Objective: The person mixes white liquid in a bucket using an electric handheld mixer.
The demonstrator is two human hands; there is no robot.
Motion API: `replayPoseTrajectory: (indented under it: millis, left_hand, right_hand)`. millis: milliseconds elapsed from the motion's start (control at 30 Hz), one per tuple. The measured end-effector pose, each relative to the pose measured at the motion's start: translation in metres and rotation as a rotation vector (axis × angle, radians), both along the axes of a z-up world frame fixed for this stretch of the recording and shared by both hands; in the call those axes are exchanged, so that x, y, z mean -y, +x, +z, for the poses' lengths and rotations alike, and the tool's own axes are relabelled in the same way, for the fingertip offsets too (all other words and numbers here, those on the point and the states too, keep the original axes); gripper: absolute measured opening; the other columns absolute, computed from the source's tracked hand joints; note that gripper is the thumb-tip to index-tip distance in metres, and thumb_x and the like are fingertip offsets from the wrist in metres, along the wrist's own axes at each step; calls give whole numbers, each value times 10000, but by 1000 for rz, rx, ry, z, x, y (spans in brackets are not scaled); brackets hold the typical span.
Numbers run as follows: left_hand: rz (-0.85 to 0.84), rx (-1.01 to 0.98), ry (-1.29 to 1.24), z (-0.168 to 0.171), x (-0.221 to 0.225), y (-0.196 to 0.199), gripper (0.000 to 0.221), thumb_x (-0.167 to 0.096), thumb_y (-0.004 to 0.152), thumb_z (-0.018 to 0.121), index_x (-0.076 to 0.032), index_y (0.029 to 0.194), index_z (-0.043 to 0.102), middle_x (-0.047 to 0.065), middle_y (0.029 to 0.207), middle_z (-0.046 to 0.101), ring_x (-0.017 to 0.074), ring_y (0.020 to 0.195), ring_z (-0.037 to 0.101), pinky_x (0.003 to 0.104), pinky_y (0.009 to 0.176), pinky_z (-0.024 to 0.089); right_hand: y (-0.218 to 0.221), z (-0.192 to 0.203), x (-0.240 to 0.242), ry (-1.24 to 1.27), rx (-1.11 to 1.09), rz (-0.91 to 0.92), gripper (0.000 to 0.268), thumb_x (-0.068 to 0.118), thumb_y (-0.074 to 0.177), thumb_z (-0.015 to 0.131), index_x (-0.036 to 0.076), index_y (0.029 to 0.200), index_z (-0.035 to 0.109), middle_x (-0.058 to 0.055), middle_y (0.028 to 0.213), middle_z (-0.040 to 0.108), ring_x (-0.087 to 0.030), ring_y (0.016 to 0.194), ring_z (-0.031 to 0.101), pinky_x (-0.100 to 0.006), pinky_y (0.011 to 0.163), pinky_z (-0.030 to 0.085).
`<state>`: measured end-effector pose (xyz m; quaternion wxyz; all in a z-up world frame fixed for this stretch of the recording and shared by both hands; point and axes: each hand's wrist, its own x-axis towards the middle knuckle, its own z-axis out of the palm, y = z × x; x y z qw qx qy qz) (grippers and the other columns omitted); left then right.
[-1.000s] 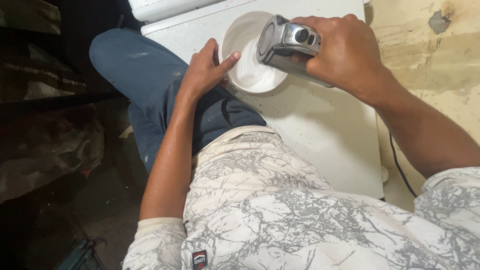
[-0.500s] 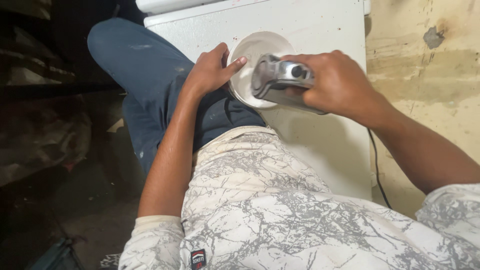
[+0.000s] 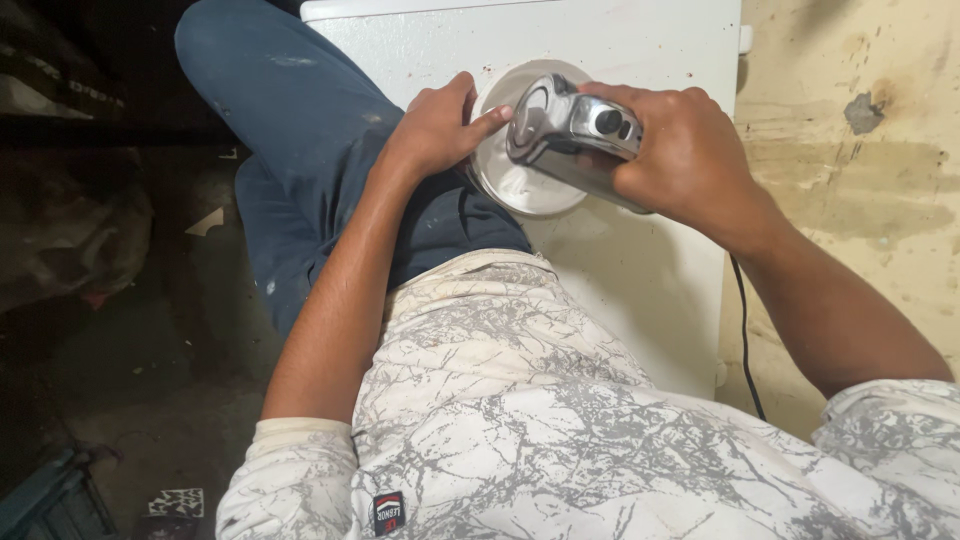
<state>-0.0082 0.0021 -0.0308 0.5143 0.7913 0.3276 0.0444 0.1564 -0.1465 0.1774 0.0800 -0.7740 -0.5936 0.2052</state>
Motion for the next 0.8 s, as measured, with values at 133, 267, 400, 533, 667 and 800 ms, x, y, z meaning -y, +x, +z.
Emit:
replayPoseTrajectory:
  millis: [133, 267, 400, 533, 667, 800]
  left_hand:
    - [8, -12, -5, -3, 1, 1, 631, -645, 906, 672, -18, 947, 616, 190, 736, 691, 345, 688, 699, 482, 645, 533]
    - [8, 22, 11, -8, 2, 1, 638, -644, 897, 678, -14, 979, 616, 196, 748, 690, 348, 688, 698, 492, 638, 539]
    - [3, 4, 0, -7, 1, 1, 634, -651, 902, 667, -25, 988, 614, 196, 749, 689, 347, 690, 702, 491, 624, 544]
    - [-8, -22, -1, -5, 1, 1, 635, -660, 915, 651, -27, 963, 612, 202, 759, 694, 354, 706, 706, 495, 637, 542]
    - [-17, 27, 66, -8, 1, 2, 621, -629, 937, 670, -12, 980, 617, 231, 772, 692, 391, 740, 690, 519, 661, 525]
    - [6, 22, 24, -8, 1, 3, 626, -624, 913, 680, -5, 977, 616, 223, 777, 702, 382, 720, 696, 507, 651, 534]
  right_hand:
    - [3, 11, 1, -39, -93, 27, 535, 194, 771, 828, 133, 1293, 729, -186, 939, 734, -327, 787, 730, -381, 733, 552]
    - [5, 16, 5, -70, 0, -15, 471, 182, 784, 824, 152, 1250, 763, -174, 929, 739, -325, 785, 727, -393, 723, 552]
    - [7, 12, 5, 11, 132, -38, 437, 191, 837, 839, 147, 1266, 768, -163, 923, 746, -321, 774, 718, -405, 707, 548]
    - [10, 5, -3, 49, 85, -6, 468, 184, 840, 844, 142, 1299, 756, -176, 933, 741, -319, 783, 719, -380, 721, 554]
    - [4, 3, -8, -2, -66, -11, 527, 175, 807, 846, 131, 1317, 723, -171, 916, 744, -255, 734, 732, -345, 702, 546]
    - [6, 10, -8, -66, -206, 11, 520, 119, 783, 799, 112, 1295, 711, -154, 918, 751, -208, 759, 748, -333, 744, 557]
